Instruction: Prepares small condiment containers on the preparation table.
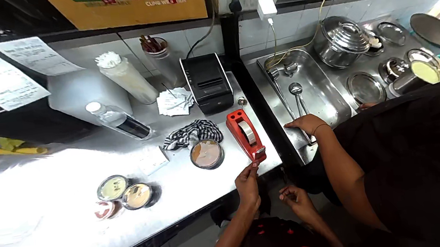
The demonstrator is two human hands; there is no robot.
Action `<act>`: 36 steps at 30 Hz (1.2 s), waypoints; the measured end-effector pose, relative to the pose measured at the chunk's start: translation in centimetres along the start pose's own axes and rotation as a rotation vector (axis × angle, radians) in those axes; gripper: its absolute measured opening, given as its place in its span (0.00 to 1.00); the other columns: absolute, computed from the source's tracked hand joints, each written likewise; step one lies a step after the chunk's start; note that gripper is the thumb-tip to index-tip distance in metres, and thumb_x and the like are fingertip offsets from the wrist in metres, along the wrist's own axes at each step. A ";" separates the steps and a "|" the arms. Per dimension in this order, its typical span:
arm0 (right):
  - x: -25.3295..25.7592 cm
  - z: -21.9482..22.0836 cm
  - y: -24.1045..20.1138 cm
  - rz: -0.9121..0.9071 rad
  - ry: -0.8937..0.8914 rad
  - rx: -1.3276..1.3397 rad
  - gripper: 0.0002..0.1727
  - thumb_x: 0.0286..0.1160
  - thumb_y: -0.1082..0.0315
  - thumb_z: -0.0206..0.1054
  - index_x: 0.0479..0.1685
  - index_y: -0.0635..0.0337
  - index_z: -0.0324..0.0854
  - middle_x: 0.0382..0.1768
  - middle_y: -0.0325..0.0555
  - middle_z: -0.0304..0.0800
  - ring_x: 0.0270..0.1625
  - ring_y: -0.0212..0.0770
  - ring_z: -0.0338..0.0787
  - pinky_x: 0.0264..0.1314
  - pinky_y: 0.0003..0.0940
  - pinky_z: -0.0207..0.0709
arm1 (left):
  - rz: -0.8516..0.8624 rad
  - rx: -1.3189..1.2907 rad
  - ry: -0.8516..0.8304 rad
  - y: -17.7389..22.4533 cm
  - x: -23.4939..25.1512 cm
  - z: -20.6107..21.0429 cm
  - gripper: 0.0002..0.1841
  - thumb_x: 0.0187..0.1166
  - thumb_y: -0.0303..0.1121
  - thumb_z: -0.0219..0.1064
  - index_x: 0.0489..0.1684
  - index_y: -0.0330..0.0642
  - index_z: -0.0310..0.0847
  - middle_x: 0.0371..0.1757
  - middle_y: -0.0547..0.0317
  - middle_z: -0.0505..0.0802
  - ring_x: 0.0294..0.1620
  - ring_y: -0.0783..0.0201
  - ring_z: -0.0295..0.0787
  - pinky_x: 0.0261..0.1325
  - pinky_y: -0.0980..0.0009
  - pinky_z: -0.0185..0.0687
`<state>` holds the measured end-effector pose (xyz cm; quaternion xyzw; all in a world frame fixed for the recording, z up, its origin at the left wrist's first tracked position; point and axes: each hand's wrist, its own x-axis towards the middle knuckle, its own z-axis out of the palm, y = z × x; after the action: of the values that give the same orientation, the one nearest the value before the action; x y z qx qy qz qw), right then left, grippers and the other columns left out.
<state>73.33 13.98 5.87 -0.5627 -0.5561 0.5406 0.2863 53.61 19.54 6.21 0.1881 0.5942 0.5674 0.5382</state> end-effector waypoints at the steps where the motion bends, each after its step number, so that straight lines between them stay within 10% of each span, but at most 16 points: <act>1: -0.1 0.5 -3.1 0.027 -0.058 0.062 0.07 0.76 0.70 0.71 0.40 0.66 0.89 0.50 0.49 0.93 0.53 0.38 0.92 0.57 0.32 0.87 | 0.076 0.018 0.008 0.9 -0.1 -0.8 0.11 0.84 0.38 0.68 0.52 0.45 0.95 0.59 0.60 0.96 0.59 0.59 0.91 0.62 0.57 0.85; 5: 1.4 3.7 -19.2 0.335 -0.183 0.115 0.08 0.81 0.81 0.63 0.49 0.78 0.85 0.43 0.55 0.90 0.45 0.37 0.87 0.58 0.30 0.80 | 0.479 0.261 0.132 4.7 2.1 -5.8 0.10 0.81 0.40 0.70 0.49 0.47 0.93 0.72 0.62 0.88 0.70 0.60 0.85 0.70 0.54 0.84; 9: 9.6 10.3 -7.7 -0.138 -0.197 0.018 0.11 0.79 0.60 0.71 0.44 0.59 0.88 0.66 0.46 0.87 0.61 0.41 0.89 0.60 0.42 0.88 | 0.555 0.385 0.242 6.9 8.1 -10.3 0.15 0.82 0.44 0.68 0.53 0.43 0.92 0.83 0.52 0.78 0.81 0.54 0.75 0.79 0.47 0.74; 14: 13.1 12.2 -8.6 -0.198 -0.154 -0.323 0.11 0.79 0.58 0.71 0.36 0.57 0.88 0.74 0.47 0.80 0.60 0.45 0.89 0.58 0.47 0.86 | 0.586 0.465 0.189 7.4 11.1 -13.0 0.15 0.85 0.40 0.66 0.57 0.40 0.90 0.67 0.52 0.91 0.68 0.59 0.88 0.73 0.52 0.82; 24: 12.5 12.1 -7.6 -0.142 -0.389 0.272 0.08 0.72 0.63 0.75 0.38 0.59 0.90 0.88 0.41 0.67 0.79 0.46 0.79 0.70 0.49 0.84 | 0.456 0.191 0.213 5.6 6.5 -14.9 0.15 0.87 0.41 0.65 0.63 0.47 0.90 0.59 0.57 0.95 0.54 0.60 0.93 0.62 0.56 0.89; 36: 10.9 15.3 -7.7 -0.034 -0.297 0.333 0.05 0.76 0.67 0.74 0.42 0.59 0.87 0.74 0.47 0.80 0.51 0.48 0.92 0.55 0.47 0.91 | 0.391 0.181 0.343 5.5 7.1 -17.6 0.13 0.86 0.41 0.66 0.55 0.46 0.92 0.49 0.57 0.96 0.41 0.62 0.92 0.46 0.61 0.89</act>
<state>54.46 21.56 5.99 -0.4124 -0.5046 0.6970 0.2991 33.98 18.75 4.07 0.2480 0.6773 0.6286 0.2909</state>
